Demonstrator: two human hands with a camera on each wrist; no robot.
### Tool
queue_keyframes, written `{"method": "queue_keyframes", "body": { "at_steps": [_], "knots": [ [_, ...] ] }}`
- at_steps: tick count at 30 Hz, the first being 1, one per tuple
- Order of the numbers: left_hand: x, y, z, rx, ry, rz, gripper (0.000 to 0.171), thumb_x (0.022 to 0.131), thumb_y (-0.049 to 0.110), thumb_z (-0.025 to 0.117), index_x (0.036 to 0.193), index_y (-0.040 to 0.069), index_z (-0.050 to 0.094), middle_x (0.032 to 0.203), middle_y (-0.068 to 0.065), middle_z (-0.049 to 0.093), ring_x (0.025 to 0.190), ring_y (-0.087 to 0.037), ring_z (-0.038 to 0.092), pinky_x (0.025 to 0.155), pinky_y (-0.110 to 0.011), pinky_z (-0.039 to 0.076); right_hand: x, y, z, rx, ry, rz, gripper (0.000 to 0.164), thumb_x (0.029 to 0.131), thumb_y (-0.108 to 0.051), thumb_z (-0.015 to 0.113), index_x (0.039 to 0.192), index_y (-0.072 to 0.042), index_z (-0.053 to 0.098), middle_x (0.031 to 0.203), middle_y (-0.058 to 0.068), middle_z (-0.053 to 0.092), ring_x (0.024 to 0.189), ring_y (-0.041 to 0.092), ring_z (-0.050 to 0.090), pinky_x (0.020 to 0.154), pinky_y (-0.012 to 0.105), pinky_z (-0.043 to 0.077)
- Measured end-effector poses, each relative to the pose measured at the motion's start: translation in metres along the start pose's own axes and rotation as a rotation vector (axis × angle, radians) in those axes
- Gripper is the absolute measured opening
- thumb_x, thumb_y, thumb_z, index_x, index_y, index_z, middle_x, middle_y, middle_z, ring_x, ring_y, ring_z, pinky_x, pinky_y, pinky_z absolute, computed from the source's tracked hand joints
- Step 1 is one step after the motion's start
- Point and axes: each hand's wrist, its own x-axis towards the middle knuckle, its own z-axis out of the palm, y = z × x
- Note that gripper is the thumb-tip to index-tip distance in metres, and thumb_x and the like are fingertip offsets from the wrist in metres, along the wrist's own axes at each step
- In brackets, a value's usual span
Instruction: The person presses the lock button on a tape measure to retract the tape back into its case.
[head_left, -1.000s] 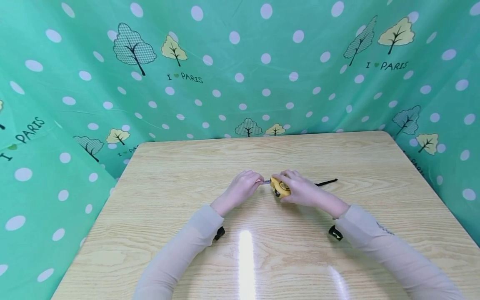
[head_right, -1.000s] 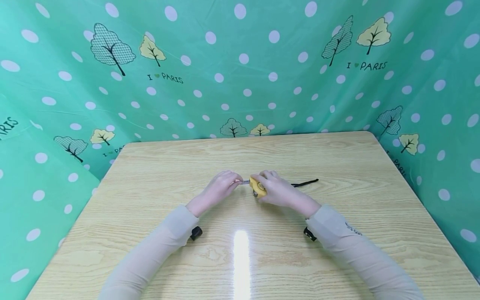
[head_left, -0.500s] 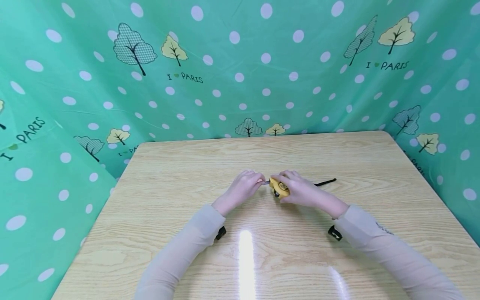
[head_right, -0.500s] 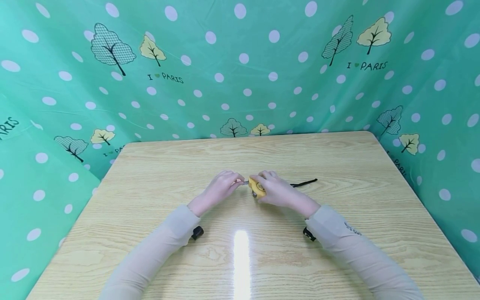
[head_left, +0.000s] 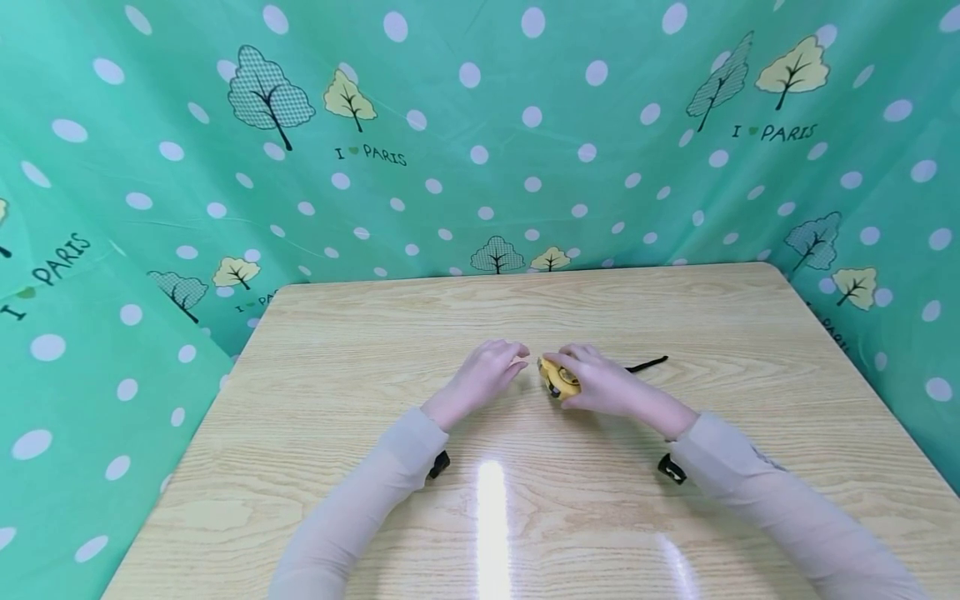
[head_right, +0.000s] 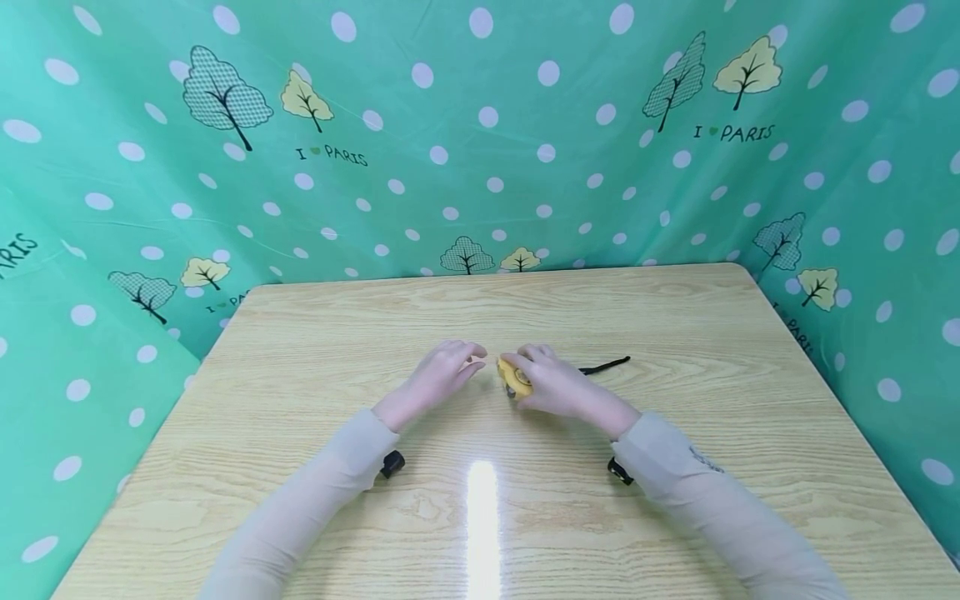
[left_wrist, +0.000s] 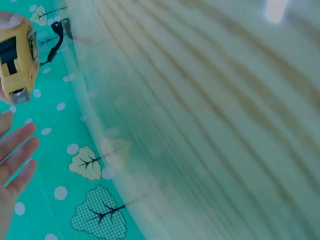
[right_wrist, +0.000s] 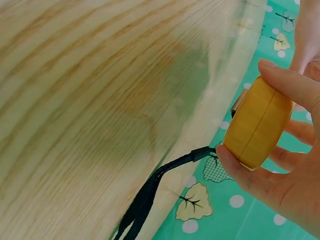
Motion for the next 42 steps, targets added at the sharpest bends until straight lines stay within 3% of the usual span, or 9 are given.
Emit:
{"method": "queue_keyframes", "body": {
  "at_steps": [5,26,31,42],
  "knots": [
    [-0.001,-0.003,-0.005,0.000,-0.035,-0.023,0.017,0.084,0.010,0.059,0.100,0.003,0.059,0.097,-0.006,0.064,0.090,-0.017,0.059,0.084,-0.028,0.045,-0.003,0.004,-0.001,-0.007,-0.008,0.014,0.072,0.068,-0.021,0.076,0.130,-0.004,0.042,0.119,0.022,0.046,0.108,0.036,0.044,0.079,0.046,0.048],
    [-0.016,-0.017,-0.019,0.023,-0.064,-0.096,0.015,0.085,0.010,0.058,0.099,0.003,0.060,0.098,-0.007,0.064,0.093,-0.020,0.058,0.087,-0.033,0.044,-0.010,0.028,-0.001,0.019,-0.058,0.115,0.076,0.068,-0.023,0.076,0.131,-0.004,0.039,0.121,0.023,0.044,0.109,0.039,0.042,0.082,0.049,0.044],
    [-0.022,-0.021,-0.022,0.027,-0.056,-0.126,0.014,0.085,0.010,0.058,0.097,0.004,0.060,0.096,-0.006,0.064,0.093,-0.020,0.058,0.087,-0.033,0.044,-0.012,0.036,0.000,0.013,-0.050,0.117,0.075,0.068,-0.023,0.077,0.131,-0.003,0.041,0.119,0.022,0.046,0.106,0.037,0.044,0.079,0.047,0.046],
    [-0.032,-0.028,-0.028,0.037,-0.009,-0.104,0.011,0.083,0.007,0.061,0.093,0.003,0.061,0.092,-0.007,0.065,0.087,-0.020,0.059,0.084,-0.033,0.046,-0.014,0.041,0.001,0.021,-0.061,0.137,0.076,0.068,-0.023,0.077,0.131,-0.004,0.040,0.117,0.021,0.046,0.106,0.037,0.044,0.078,0.047,0.046]
  ]
}}
